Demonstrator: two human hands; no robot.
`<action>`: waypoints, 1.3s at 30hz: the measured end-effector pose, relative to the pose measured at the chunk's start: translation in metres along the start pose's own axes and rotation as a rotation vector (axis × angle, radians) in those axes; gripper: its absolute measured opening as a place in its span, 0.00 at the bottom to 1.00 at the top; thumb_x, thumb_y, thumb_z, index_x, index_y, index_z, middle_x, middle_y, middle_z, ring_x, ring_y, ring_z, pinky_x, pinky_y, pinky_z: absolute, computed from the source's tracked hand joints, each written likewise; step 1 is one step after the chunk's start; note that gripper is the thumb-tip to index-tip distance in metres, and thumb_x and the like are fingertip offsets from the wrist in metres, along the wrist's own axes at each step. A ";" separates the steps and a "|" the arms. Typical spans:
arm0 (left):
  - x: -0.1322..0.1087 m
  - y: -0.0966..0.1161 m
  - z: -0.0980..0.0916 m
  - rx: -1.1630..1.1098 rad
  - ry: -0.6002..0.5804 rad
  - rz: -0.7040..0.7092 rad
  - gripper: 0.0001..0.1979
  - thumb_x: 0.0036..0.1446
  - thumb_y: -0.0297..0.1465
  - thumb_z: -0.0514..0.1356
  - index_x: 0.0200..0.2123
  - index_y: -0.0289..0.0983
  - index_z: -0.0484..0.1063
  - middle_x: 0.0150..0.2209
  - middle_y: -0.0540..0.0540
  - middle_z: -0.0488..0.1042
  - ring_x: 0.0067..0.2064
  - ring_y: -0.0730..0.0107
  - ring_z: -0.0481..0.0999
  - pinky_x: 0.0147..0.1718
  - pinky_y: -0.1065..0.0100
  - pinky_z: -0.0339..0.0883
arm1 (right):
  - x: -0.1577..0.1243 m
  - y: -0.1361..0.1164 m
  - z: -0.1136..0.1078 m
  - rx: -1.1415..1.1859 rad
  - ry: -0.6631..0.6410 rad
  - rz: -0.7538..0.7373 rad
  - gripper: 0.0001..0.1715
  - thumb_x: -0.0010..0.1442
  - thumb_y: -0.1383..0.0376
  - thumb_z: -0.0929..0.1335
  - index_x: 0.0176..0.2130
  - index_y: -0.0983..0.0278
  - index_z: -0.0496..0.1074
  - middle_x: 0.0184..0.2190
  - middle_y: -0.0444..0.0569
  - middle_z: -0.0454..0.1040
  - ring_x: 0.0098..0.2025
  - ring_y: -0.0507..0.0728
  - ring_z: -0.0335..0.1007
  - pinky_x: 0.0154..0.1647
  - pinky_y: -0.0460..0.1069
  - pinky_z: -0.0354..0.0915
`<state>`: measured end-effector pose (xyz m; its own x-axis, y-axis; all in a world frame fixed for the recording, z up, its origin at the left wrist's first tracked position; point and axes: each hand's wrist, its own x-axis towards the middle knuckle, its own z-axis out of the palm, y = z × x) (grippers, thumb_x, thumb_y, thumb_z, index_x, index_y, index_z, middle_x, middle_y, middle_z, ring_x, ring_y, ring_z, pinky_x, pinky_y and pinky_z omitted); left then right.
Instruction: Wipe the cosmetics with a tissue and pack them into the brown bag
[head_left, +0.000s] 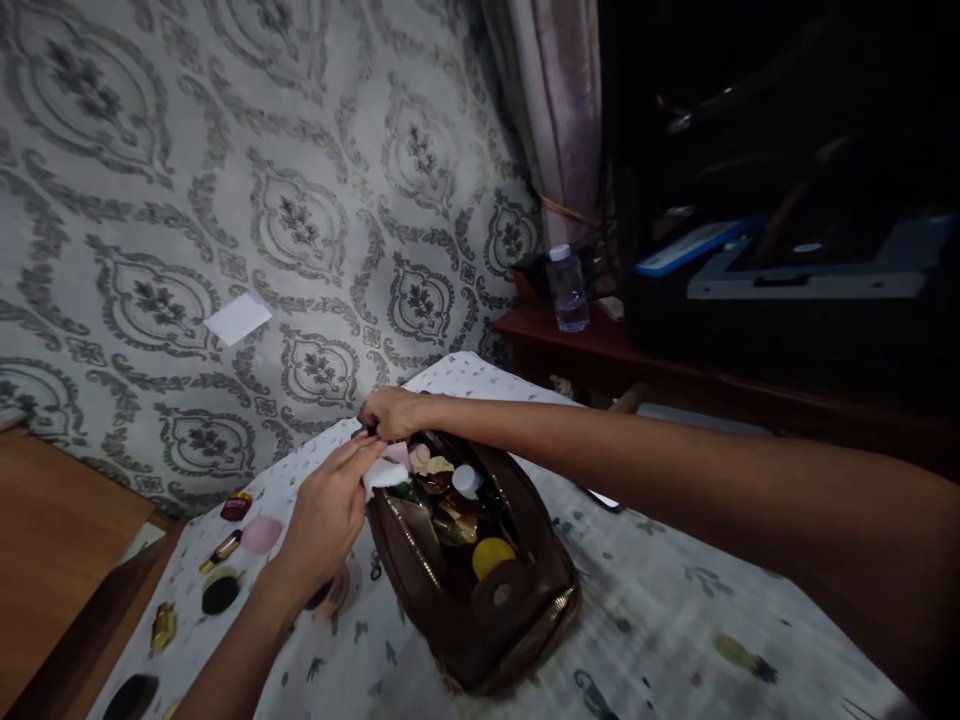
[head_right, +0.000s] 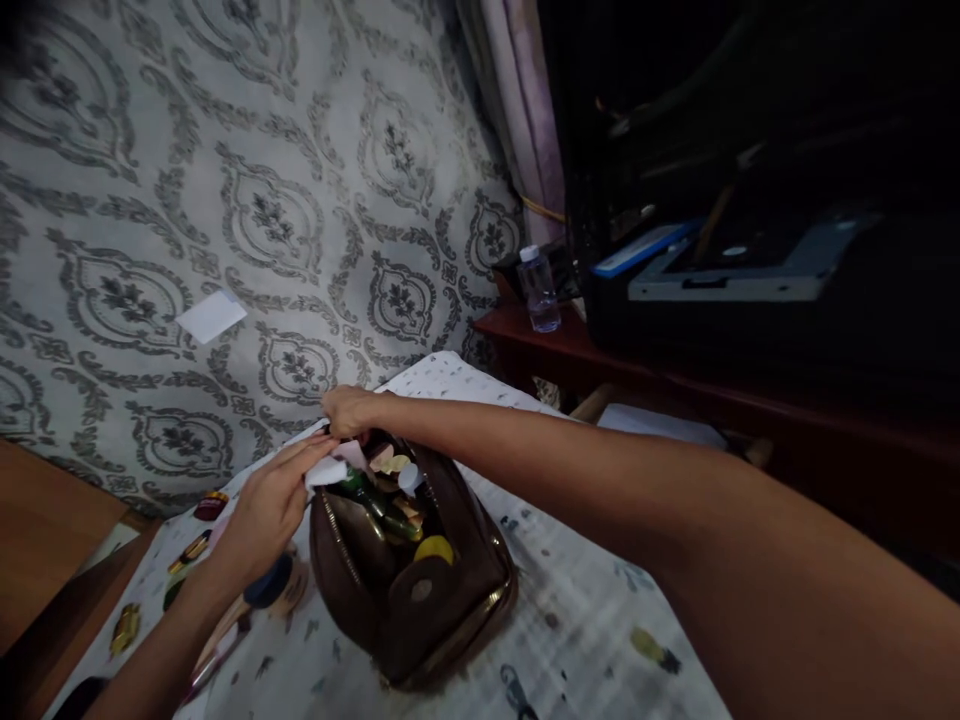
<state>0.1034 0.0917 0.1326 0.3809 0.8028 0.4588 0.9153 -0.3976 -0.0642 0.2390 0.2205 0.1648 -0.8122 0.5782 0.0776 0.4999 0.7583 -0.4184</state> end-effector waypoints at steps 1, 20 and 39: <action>0.000 0.000 0.000 -0.011 0.002 -0.010 0.29 0.53 0.19 0.46 0.55 0.35 0.73 0.56 0.41 0.75 0.58 0.60 0.73 0.60 0.54 0.66 | 0.000 -0.001 0.000 -0.010 0.001 0.016 0.15 0.49 0.74 0.70 0.39 0.69 0.79 0.36 0.50 0.82 0.40 0.58 0.78 0.37 0.43 0.68; -0.102 -0.008 -0.008 -0.223 0.214 -0.288 0.17 0.64 0.29 0.47 0.49 0.37 0.72 0.49 0.41 0.77 0.52 0.61 0.76 0.50 0.61 0.70 | -0.012 -0.017 -0.024 -0.158 0.197 0.160 0.13 0.67 0.62 0.65 0.41 0.67 0.76 0.39 0.54 0.79 0.42 0.57 0.75 0.39 0.47 0.65; -0.231 -0.035 0.037 -0.334 0.126 -0.591 0.13 0.56 0.31 0.49 0.29 0.38 0.73 0.28 0.46 0.75 0.34 0.59 0.76 0.35 0.62 0.68 | -0.039 -0.040 -0.007 -0.180 0.269 0.298 0.16 0.64 0.62 0.64 0.45 0.65 0.77 0.45 0.55 0.79 0.46 0.58 0.74 0.35 0.46 0.59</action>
<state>-0.0117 -0.0631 -0.0041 -0.2063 0.8774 0.4332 0.8677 -0.0406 0.4955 0.2524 0.1693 0.1850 -0.5296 0.8192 0.2201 0.7640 0.5734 -0.2958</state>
